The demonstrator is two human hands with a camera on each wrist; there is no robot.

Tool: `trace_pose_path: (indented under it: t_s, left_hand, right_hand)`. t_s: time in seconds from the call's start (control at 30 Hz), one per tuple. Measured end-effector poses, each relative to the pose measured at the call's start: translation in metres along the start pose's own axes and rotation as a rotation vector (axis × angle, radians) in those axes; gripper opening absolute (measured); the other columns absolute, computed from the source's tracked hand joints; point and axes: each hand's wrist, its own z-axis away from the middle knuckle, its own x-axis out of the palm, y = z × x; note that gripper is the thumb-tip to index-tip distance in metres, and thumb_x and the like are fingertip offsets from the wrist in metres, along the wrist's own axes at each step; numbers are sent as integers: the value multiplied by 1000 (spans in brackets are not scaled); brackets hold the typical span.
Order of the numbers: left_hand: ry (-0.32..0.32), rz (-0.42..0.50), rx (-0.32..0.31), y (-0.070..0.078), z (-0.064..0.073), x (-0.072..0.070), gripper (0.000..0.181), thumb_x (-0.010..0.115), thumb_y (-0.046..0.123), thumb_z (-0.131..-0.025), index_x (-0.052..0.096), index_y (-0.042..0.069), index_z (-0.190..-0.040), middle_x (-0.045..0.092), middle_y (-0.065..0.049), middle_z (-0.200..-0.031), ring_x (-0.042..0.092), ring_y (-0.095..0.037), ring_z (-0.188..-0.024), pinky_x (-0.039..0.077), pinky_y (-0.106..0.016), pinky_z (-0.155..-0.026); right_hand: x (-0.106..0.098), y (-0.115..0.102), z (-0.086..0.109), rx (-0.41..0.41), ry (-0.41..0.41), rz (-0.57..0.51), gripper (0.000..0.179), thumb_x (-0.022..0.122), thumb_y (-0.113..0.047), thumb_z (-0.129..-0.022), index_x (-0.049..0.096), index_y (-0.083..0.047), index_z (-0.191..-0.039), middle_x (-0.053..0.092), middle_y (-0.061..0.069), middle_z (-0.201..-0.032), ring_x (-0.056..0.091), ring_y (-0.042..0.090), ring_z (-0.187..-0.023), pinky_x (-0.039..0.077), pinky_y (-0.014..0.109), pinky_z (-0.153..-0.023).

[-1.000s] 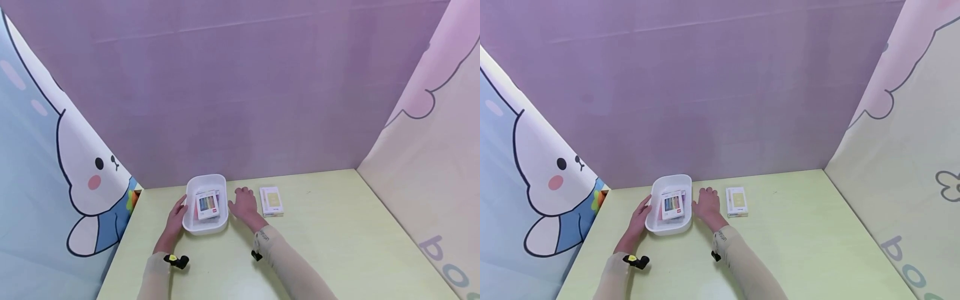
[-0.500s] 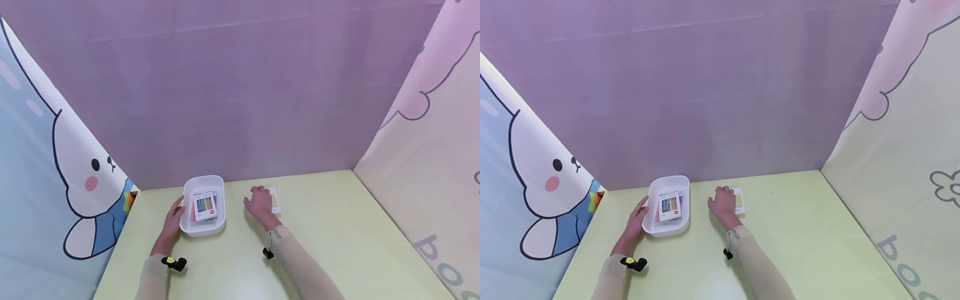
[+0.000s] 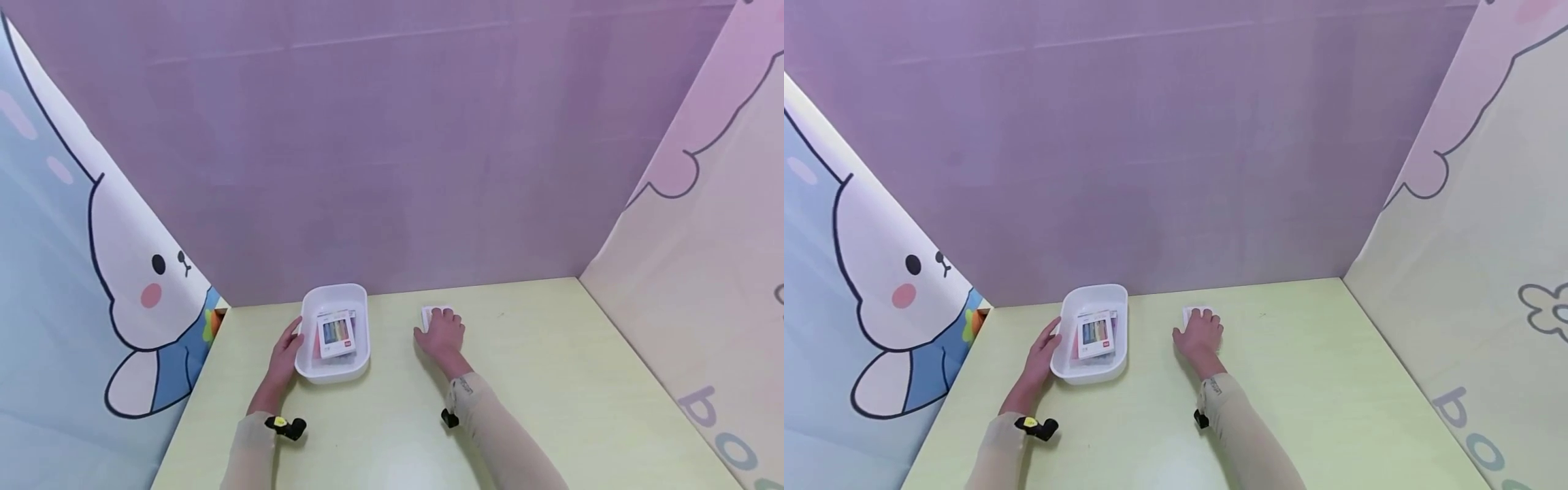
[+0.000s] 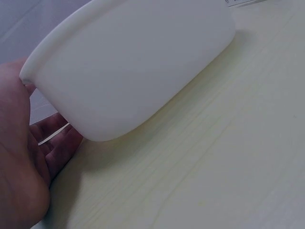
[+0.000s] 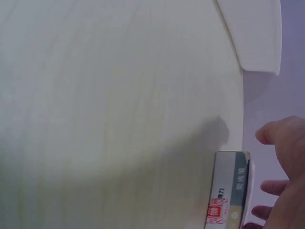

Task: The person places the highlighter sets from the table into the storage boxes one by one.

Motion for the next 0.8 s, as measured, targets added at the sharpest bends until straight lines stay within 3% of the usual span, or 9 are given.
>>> trace_pose_path:
  t_s: [0.13, 0.3, 0.43, 0.53, 0.67, 0.8]
  left_hand:
    - [16, -2, 1, -12, -7, -2, 49, 47, 21, -104, 37, 22, -151, 46, -20, -128, 46, -27, -110, 46, -22, -82]
    - [38, -58, 33, -27, -16, -2, 49, 46, 28, -104, 35, 23, -152, 45, -19, -128, 46, -24, -109, 45, -22, -83]
    - [47, -64, 41, -27, -17, -3, 49, 47, 28, -104, 37, 24, -151, 46, -19, -127, 46, -23, -108, 45, -22, -83]
    - [34, -35, 7, -18, -9, -3, 49, 48, 22, -104, 37, 22, -151, 46, -22, -128, 47, -27, -109, 46, -26, -85]
    - [27, -15, -15, -21, -6, -3, 49, 47, 21, -104, 36, 23, -152, 44, -22, -131, 45, -29, -113, 46, -28, -87]
    - [38, -27, 13, -33, -13, -4, 49, 47, 27, -104, 35, 29, -151, 44, -19, -132, 45, -28, -113, 45, -24, -85]
  right_hand:
    - [1, 3, 3, 48, 4, -19, 66, 69, -50, -80, 55, 0, -121, 50, 21, -118, 45, 40, -107, 38, 55, -89]
    - [4, 8, 4, 93, -13, -39, 81, 70, -53, -78, 45, 0, -134, 45, 24, -128, 43, 41, -112, 38, 56, -93]
    - [9, 10, 5, 120, -11, -65, 89, 73, -54, -75, 40, -1, -138, 44, 27, -125, 44, 43, -111, 39, 57, -92]
    - [13, 13, 9, 137, -16, -77, 93, 75, -55, -72, 38, -3, -140, 46, 27, -121, 44, 44, -111, 39, 58, -90]
    - [18, 17, 9, 153, -17, -83, 92, 74, -53, -72, 37, -7, -143, 49, 25, -117, 44, 42, -108, 39, 57, -89]
    - [21, 19, 6, 158, -4, -86, 85, 72, -48, -72, 39, -7, -140, 50, 21, -108, 44, 39, -102, 39, 55, -86]
